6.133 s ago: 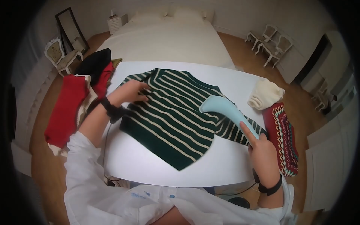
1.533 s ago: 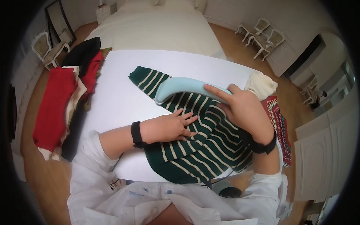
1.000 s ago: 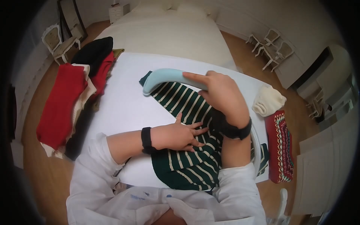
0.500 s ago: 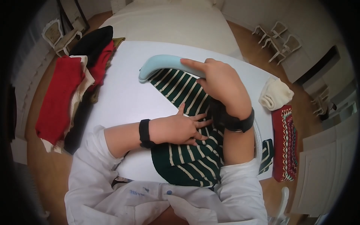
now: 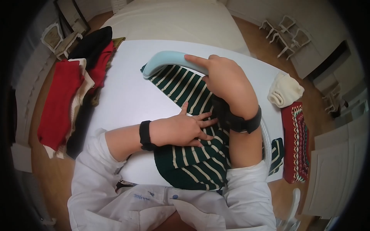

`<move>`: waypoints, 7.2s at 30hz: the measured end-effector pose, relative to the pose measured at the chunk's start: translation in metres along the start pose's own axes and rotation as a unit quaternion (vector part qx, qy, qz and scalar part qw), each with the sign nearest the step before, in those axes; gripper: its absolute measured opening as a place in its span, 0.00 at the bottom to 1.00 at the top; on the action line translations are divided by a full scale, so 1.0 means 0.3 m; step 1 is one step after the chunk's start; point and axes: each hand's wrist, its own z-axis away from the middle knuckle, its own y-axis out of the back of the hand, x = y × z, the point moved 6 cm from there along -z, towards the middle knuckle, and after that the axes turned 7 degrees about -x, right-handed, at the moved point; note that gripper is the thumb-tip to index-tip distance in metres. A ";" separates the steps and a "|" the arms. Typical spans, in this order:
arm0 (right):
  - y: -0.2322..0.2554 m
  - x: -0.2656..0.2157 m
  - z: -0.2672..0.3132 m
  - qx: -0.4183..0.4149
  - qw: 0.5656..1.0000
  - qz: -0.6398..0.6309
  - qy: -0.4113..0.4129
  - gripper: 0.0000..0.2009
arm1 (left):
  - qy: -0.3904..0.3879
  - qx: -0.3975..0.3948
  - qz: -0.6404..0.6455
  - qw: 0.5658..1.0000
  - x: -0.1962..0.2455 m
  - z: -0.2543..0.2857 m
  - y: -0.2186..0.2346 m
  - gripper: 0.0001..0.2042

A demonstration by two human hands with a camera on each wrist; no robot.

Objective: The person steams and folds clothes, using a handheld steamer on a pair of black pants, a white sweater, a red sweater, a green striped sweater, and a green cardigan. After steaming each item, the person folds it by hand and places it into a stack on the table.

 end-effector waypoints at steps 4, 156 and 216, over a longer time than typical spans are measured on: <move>-0.050 -0.022 -0.024 0.054 0.998 -0.023 0.035 0.38 | -0.002 0.005 0.007 1.000 0.000 0.005 0.008 0.22; -0.193 0.691 0.110 0.061 0.940 0.161 -0.294 0.28 | 0.375 0.038 0.172 0.910 -0.439 0.319 0.293 0.27; -0.275 0.734 0.232 -0.066 0.894 -0.206 -0.393 0.32 | 0.578 0.123 0.089 0.802 -0.689 0.857 -0.020 0.30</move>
